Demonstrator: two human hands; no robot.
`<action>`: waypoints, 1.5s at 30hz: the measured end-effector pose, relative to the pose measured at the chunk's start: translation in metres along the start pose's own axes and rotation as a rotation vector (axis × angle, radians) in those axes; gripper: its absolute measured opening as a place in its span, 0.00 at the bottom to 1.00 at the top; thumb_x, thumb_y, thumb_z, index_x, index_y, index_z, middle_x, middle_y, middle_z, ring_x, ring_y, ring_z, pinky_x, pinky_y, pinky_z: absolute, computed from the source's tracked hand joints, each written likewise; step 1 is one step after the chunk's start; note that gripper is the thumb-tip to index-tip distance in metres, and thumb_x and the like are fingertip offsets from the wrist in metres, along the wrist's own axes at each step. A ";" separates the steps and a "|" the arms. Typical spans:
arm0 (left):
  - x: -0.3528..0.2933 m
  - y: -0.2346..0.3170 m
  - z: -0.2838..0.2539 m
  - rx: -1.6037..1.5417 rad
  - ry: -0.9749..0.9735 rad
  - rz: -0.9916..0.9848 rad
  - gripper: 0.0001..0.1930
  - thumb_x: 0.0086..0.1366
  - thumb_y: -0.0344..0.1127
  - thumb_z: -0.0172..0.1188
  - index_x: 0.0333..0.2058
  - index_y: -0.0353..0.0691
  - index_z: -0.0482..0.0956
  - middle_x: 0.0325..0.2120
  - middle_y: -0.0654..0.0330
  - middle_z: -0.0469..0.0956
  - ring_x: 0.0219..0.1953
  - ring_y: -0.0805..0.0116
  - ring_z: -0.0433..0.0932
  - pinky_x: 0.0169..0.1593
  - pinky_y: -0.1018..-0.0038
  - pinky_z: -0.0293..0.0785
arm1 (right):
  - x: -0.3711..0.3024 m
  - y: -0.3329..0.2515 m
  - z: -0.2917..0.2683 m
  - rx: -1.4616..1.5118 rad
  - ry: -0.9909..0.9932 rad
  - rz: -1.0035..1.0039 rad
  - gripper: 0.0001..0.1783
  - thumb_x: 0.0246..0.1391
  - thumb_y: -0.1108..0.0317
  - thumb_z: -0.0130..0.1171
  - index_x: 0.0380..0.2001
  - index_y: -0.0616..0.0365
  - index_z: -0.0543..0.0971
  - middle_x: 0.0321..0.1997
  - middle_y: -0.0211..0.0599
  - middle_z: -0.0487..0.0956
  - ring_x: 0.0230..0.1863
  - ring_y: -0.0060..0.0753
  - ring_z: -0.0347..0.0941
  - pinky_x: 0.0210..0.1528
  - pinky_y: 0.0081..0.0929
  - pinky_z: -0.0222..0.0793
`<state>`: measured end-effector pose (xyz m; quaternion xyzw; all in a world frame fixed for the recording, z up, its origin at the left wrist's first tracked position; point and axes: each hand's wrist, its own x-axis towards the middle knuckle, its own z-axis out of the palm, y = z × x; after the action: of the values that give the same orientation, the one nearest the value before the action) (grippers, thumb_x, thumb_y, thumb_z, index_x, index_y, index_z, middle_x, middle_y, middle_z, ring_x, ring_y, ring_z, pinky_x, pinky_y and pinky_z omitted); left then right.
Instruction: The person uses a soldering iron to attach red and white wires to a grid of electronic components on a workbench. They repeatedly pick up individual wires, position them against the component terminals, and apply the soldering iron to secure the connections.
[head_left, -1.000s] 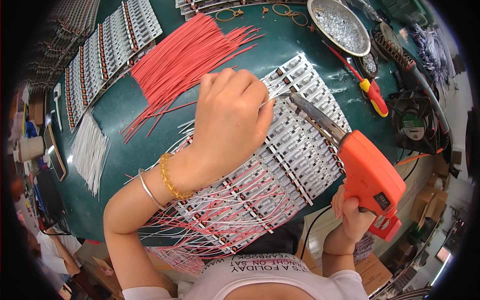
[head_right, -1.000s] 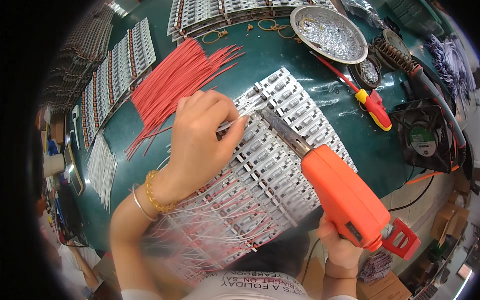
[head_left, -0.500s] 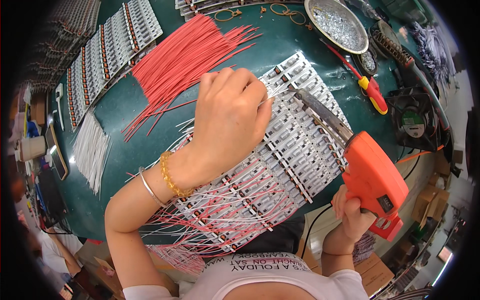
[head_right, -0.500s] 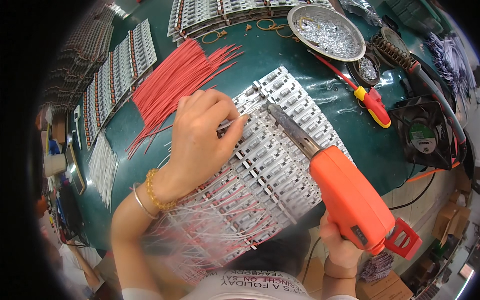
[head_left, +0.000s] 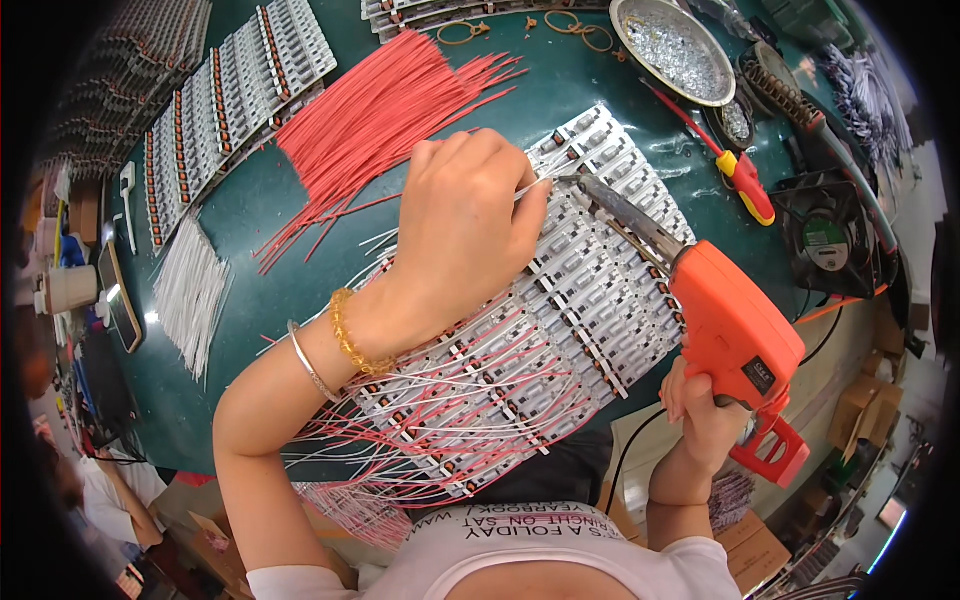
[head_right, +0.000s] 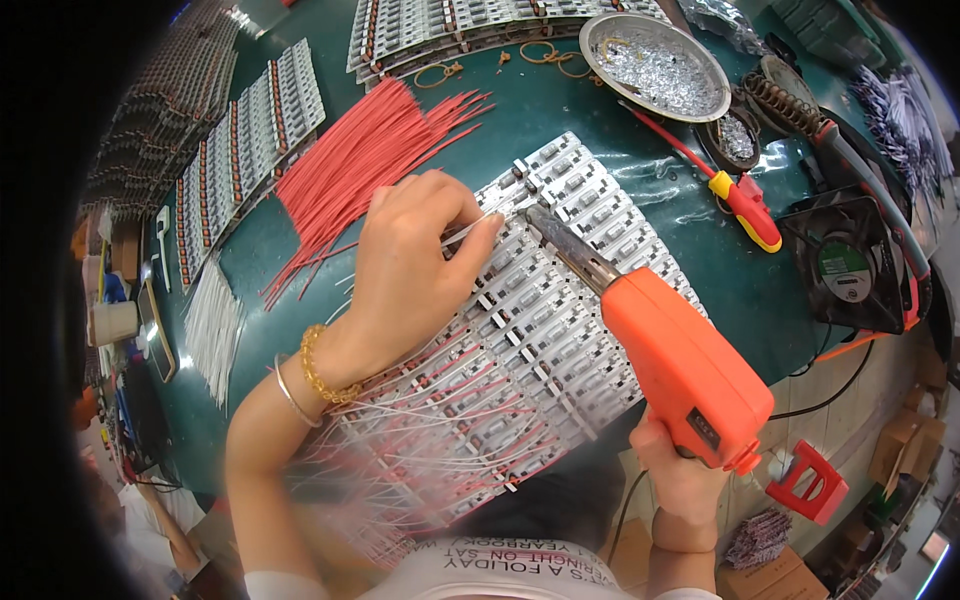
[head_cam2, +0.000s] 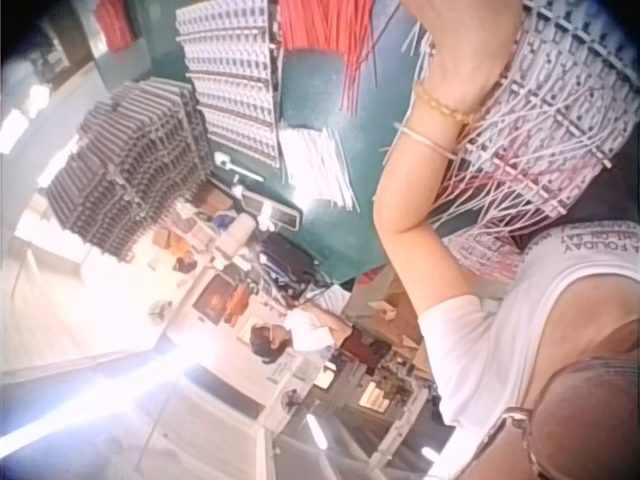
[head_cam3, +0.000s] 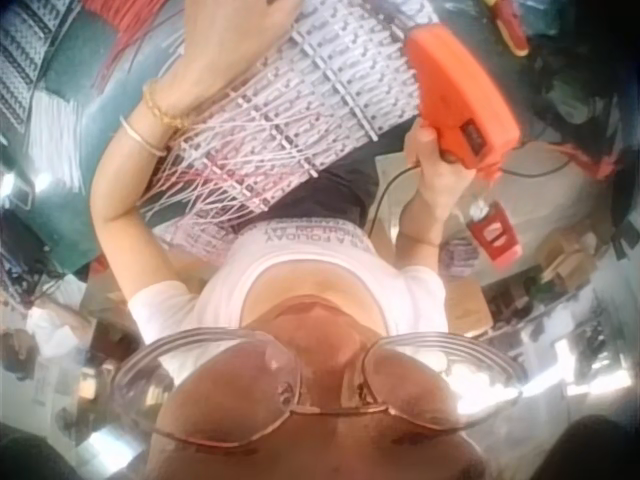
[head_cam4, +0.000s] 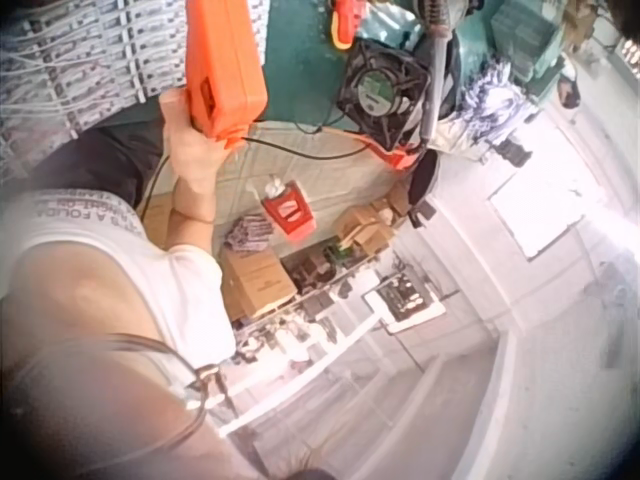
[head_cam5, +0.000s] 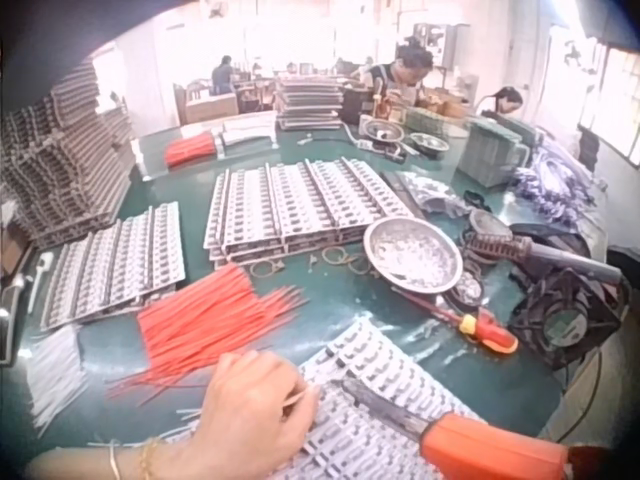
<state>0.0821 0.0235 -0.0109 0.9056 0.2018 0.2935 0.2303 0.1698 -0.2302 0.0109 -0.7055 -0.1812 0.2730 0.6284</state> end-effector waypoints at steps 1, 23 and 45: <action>0.000 0.000 0.000 0.001 0.004 0.007 0.08 0.55 0.31 0.64 0.21 0.38 0.74 0.22 0.61 0.73 0.28 0.62 0.71 0.36 0.67 0.59 | -0.003 -0.001 -0.002 0.027 0.025 0.074 0.29 0.43 0.63 0.73 0.47 0.62 0.74 0.26 0.27 0.74 0.23 0.19 0.67 0.25 0.19 0.63; -0.002 0.001 0.000 0.041 -0.025 0.023 0.07 0.52 0.31 0.64 0.21 0.39 0.75 0.25 0.59 0.73 0.31 0.60 0.72 0.38 0.64 0.62 | -0.007 0.013 -0.006 -0.057 0.002 -0.236 0.42 0.52 0.47 0.64 0.54 0.77 0.63 0.12 0.26 0.64 0.09 0.18 0.59 0.14 0.17 0.56; -0.002 0.016 -0.012 -0.088 -0.122 -0.132 0.07 0.52 0.33 0.67 0.20 0.40 0.79 0.17 0.64 0.76 0.22 0.70 0.69 0.39 0.71 0.58 | -0.016 0.019 -0.018 0.019 -0.012 -0.191 0.45 0.54 0.42 0.59 0.54 0.78 0.63 0.11 0.25 0.65 0.10 0.17 0.59 0.16 0.16 0.58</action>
<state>0.0774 0.0135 0.0052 0.8954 0.2337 0.2305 0.3008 0.1672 -0.2569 -0.0038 -0.6775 -0.2489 0.2178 0.6569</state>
